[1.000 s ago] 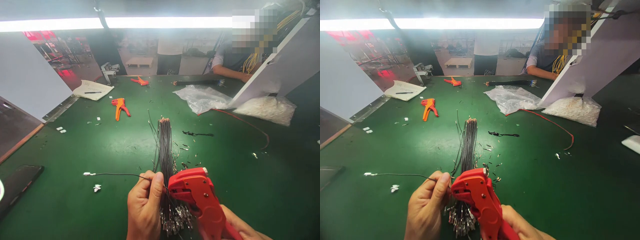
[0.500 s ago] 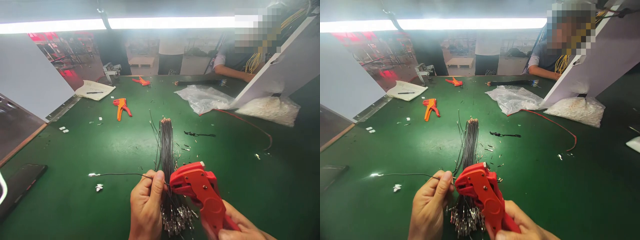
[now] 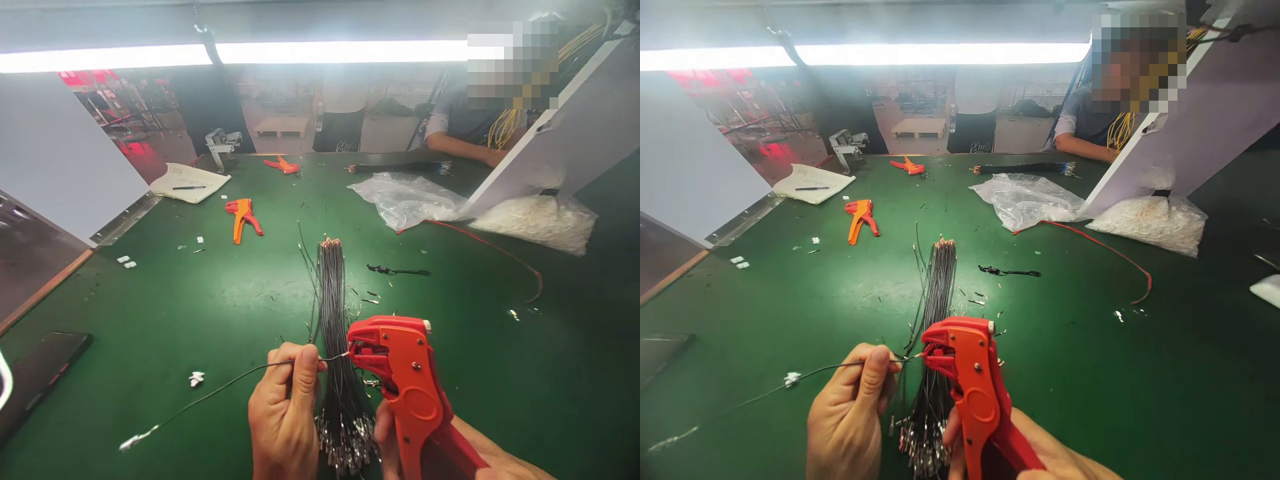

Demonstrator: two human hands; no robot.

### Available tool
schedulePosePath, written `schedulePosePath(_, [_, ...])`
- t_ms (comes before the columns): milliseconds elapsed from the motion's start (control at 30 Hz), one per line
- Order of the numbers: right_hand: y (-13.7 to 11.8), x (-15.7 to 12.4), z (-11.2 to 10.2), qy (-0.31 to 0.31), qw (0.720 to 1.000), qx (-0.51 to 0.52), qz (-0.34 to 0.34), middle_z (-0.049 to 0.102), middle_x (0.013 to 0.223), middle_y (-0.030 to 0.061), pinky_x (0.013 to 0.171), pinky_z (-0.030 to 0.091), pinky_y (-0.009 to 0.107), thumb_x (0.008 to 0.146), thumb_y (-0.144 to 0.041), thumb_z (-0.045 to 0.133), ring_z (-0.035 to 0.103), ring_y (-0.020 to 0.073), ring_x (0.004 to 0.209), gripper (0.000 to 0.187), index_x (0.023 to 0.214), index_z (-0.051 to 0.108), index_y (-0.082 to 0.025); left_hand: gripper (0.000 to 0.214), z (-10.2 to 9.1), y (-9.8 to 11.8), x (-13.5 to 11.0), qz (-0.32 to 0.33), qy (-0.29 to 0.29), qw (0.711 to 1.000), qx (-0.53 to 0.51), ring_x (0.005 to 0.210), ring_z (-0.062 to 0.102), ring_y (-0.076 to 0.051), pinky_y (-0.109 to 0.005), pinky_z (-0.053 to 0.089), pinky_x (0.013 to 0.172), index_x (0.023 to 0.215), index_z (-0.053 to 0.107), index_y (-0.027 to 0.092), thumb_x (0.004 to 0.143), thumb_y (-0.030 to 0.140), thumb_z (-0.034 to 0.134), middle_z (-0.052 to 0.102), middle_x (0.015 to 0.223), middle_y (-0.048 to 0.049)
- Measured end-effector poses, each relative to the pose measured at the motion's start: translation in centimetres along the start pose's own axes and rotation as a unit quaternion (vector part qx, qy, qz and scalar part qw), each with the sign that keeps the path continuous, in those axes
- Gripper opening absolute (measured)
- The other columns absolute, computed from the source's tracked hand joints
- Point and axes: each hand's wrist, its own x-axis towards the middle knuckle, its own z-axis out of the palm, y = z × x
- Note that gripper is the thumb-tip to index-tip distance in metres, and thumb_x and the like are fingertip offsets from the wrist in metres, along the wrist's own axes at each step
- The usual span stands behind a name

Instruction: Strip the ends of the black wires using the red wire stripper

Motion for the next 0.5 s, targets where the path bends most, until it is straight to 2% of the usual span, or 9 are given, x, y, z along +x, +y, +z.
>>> schedulePosePath(67, [-0.1, 0.0, 0.3, 0.013, 0.999, -0.009, -0.031, 0.059, 0.092, 0.0042, 0.076, 0.043, 0.033, 0.065, -0.071, 0.069, 0.054, 0.0182, 0.078, 0.079, 0.121, 0.055, -0.016, 0.037, -0.1, 0.0, -0.1, 0.036, 0.020, 0.999, 0.024, 0.060, 0.052, -0.013, -0.025, 0.040, 0.055, 0.071, 0.071, 0.022, 0.094, 0.049, 0.060, 0.060, 0.065, 0.0007])
schedulePosePath(133, [-0.3, -0.2, 0.4, 0.041, 0.997, -0.029, -0.060, 0.058, 0.092, 0.0038, 0.076, 0.045, 0.035, 0.069, -0.070, 0.068, 0.056, 0.0199, 0.079, 0.078, 0.126, 0.054, -0.019, 0.027, -0.3, -0.1, -0.2, 0.099, 0.015, 0.993, 0.061, 0.063, 0.056, -0.014, -0.027, 0.044, 0.061, 0.077, 0.072, 0.025, 0.095, 0.040, 0.061, 0.065, 0.069, 0.0010])
schedulePosePath(200, [-0.6, -0.7, 0.3, 0.085, 0.990, -0.074, -0.088, 0.057, 0.096, 0.0048, 0.078, 0.047, 0.037, 0.072, -0.070, 0.067, 0.057, 0.0224, 0.083, 0.079, 0.132, 0.052, -0.021, 0.016, -0.5, -0.2, -0.2, 0.191, -0.012, 0.976, 0.104, 0.062, 0.057, -0.014, -0.029, 0.044, 0.066, 0.084, 0.071, 0.026, 0.095, 0.028, 0.061, 0.068, 0.070, 0.0035])
schedulePosePath(267, [-0.7, -1.3, 0.0, 0.127, 0.974, -0.154, -0.111, 0.057, 0.102, 0.0059, 0.083, 0.049, 0.039, 0.078, -0.067, 0.064, 0.057, 0.0250, 0.090, 0.070, 0.132, 0.053, -0.024, 0.012, -0.4, -0.3, -0.2, 0.284, -0.055, 0.945, 0.154, 0.058, 0.056, -0.012, -0.031, 0.040, 0.071, 0.091, 0.068, 0.026, 0.094, 0.018, 0.060, 0.071, 0.071, 0.0060])
schedulePosePath(333, [-0.8, -1.6, -0.3, 0.172, 0.942, -0.246, -0.148, 0.056, 0.116, 0.0061, 0.092, 0.048, 0.040, 0.089, -0.056, 0.060, 0.057, 0.0257, 0.102, 0.061, 0.143, 0.043, -0.033, 0.012, -0.1, -0.4, -0.4, 0.343, -0.079, 0.913, 0.204, 0.053, 0.053, -0.012, -0.034, 0.035, 0.075, 0.092, 0.064, 0.025, 0.095, 0.015, 0.057, 0.070, 0.067, 0.0070])
schedulePosePath(367, [-0.7, -1.5, -0.5, 0.190, 0.921, -0.288, -0.178, 0.053, 0.128, 0.0057, 0.097, 0.048, 0.041, 0.094, -0.048, 0.056, 0.056, 0.0250, 0.109, 0.065, 0.151, 0.026, -0.041, 0.013, 0.2, -0.4, -0.6, 0.360, -0.083, 0.901, 0.229, 0.051, 0.051, -0.012, -0.036, 0.033, 0.076, 0.091, 0.063, 0.025, 0.097, 0.017, 0.055, 0.069, 0.064, 0.0071])
schedulePosePath(433, [-0.5, -1.1, -0.7, 0.210, 0.868, -0.371, -0.255, 0.033, 0.153, 0.0026, 0.104, 0.046, 0.041, 0.101, -0.032, 0.049, 0.049, 0.0228, 0.126, 0.084, 0.151, -0.015, -0.054, 0.018, 0.8, -0.6, -0.9, 0.385, -0.077, 0.882, 0.260, 0.048, 0.048, -0.012, -0.037, 0.030, 0.077, 0.087, 0.060, 0.024, 0.101, 0.020, 0.049, 0.064, 0.057, 0.0070])
schedulePosePath(467, [-0.3, -0.8, -0.8, 0.206, 0.838, -0.413, -0.290, 0.020, 0.161, 0.0002, 0.106, 0.046, 0.041, 0.102, -0.026, 0.046, 0.044, 0.0221, 0.132, 0.089, 0.148, -0.023, -0.056, 0.021, 1.0, -0.6, -1.1, 0.398, -0.073, 0.873, 0.271, 0.047, 0.047, -0.012, -0.037, 0.029, 0.077, 0.086, 0.060, 0.024, 0.102, 0.021, 0.047, 0.062, 0.054, 0.0071])
schedulePosePath(500, [-0.2, -0.5, -1.0, 0.196, 0.811, -0.453, -0.315, 0.009, 0.164, -0.0023, 0.106, 0.046, 0.040, 0.102, -0.020, 0.044, 0.042, 0.0216, 0.135, 0.087, 0.149, -0.019, -0.058, 0.021, 1.3, -0.7, -1.2, 0.416, -0.072, 0.863, 0.279, 0.046, 0.046, -0.012, -0.037, 0.029, 0.077, 0.086, 0.060, 0.023, 0.102, 0.021, 0.046, 0.062, 0.053, 0.0072])
